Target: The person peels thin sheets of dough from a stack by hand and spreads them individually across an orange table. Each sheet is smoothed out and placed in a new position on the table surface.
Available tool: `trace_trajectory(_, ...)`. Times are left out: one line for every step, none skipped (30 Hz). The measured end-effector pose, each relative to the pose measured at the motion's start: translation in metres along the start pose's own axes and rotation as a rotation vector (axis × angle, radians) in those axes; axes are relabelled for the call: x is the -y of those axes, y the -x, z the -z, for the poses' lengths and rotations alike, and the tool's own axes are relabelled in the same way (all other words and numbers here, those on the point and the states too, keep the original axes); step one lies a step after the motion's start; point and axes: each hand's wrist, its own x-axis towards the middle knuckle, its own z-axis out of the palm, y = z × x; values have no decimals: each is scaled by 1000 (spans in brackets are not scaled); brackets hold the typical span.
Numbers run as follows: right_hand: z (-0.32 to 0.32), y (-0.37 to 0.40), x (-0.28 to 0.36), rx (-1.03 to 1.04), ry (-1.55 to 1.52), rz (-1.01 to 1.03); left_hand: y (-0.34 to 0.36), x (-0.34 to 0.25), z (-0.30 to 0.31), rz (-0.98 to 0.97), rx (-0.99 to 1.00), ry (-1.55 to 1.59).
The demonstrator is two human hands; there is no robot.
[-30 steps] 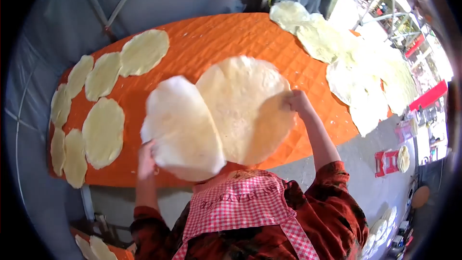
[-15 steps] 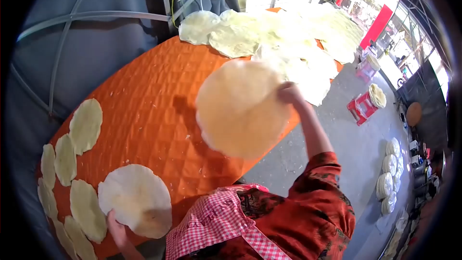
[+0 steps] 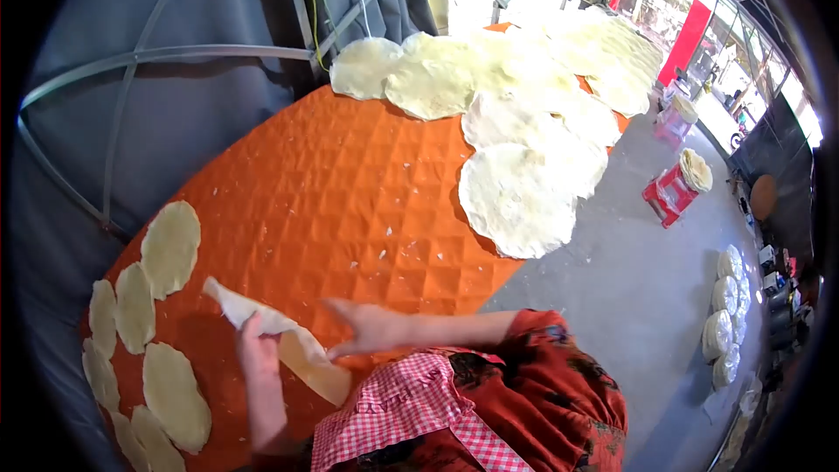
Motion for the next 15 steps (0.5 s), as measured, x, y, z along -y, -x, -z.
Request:
trace_trajectory(-14, -21, 7, -27, 54, 30, -4, 0, -18, -20, -1, 22)
trace_trajectory(-24, -39, 11, -52, 107, 58, -6, -1, -35, -39, -5, 45)
trace_trajectory(-25, -60, 11, -168, 166, 57, 0, -10, -55, -93, 38, -10)
trace_trajectory(-15, -81, 7, -286, 227, 56, 3, -18, -67, -134, 78, 61)
trace_trajectory(11, -93, 3, -278, -10, 122, 10, -28, -77, -166, 158, 39)
trace_trajectory(47, -105, -4, -258, -248, 184, 16, -36, -82, -197, 232, 18)
trace_trajectory(79, -124, -24, -406, -221, 210, 18, -39, -78, -234, 231, -67)
trace_trajectory(120, -133, -42, -509, -148, 183, 21, -40, -68, -268, 225, -151)
trace_trajectory(161, -125, -40, -648, -273, 59, 25, -41, -55, -303, 216, -236)
trace_trajectory(206, -121, -55, -660, -181, -23, 18, -32, -26, -296, 104, -334)
trace_trajectory(244, -115, -83, -666, -362, 8, 15, -22, 6, -268, -19, -356)
trace_trajectory(274, -112, -113, -771, -486, 53, 20, -12, 33, -268, -137, -383)
trace_trajectory(300, -89, -116, -801, -478, -4, 27, -1, 58, -262, -257, -407)
trace_trajectory(324, -82, -159, -893, -496, 27, 33, 11, 82, -219, -389, -458)
trace_trajectory(338, -63, -170, -984, -426, -46, 41, 23, 108, -169, -523, -509)
